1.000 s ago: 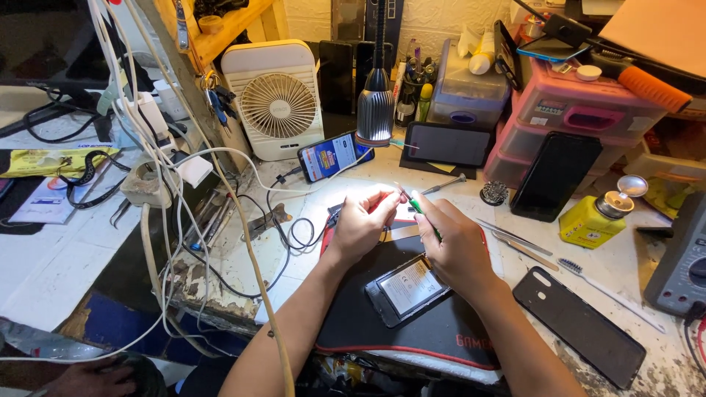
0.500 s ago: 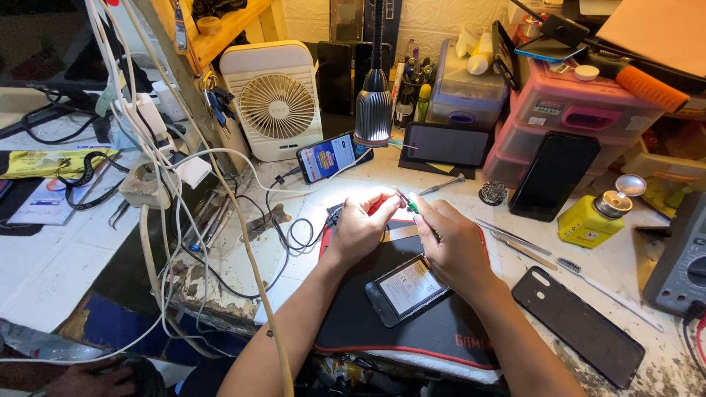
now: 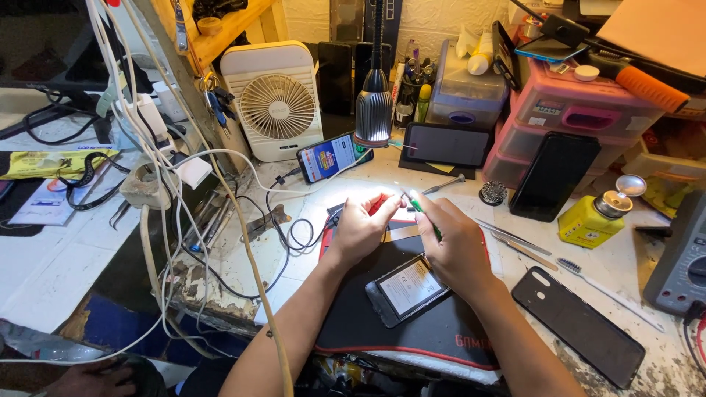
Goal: Testing and securing ribbon cable connections on a mobile phone motherboard using a spudger tool.
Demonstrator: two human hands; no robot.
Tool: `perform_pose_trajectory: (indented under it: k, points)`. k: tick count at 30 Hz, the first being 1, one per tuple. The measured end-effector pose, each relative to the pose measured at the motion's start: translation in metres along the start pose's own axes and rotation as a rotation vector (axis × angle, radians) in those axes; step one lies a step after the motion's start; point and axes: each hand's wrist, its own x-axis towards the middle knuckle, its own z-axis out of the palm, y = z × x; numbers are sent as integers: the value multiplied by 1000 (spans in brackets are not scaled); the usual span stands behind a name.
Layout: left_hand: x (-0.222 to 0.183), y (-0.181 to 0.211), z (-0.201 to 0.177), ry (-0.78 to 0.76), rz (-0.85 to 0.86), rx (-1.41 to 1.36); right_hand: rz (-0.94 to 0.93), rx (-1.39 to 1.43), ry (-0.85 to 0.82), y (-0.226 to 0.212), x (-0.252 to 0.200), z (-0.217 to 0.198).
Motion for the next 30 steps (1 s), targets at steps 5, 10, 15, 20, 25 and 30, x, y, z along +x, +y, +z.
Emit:
perform_pose_trajectory:
  k: [5,10,15,20,25,30]
  points:
    - [-4,3,-2,-98,45,3,62,122,81,1,5,-3]
    - [-4,-7,-4,-98,203,48,-68,61,44,20,1,5]
    - [2,-12,-4,-244,3,102,-116,-183,3,34,-5,4]
    - [-2,-4,-3,-235,-20,123,-125,-188,30,35,-7,5]
    - [-5,-8,-1,-248,53,160,-93,-249,58,44,-7,10]
    - [-2,-29,2,-227,583,399,-63,-282,47,55,-12,12]
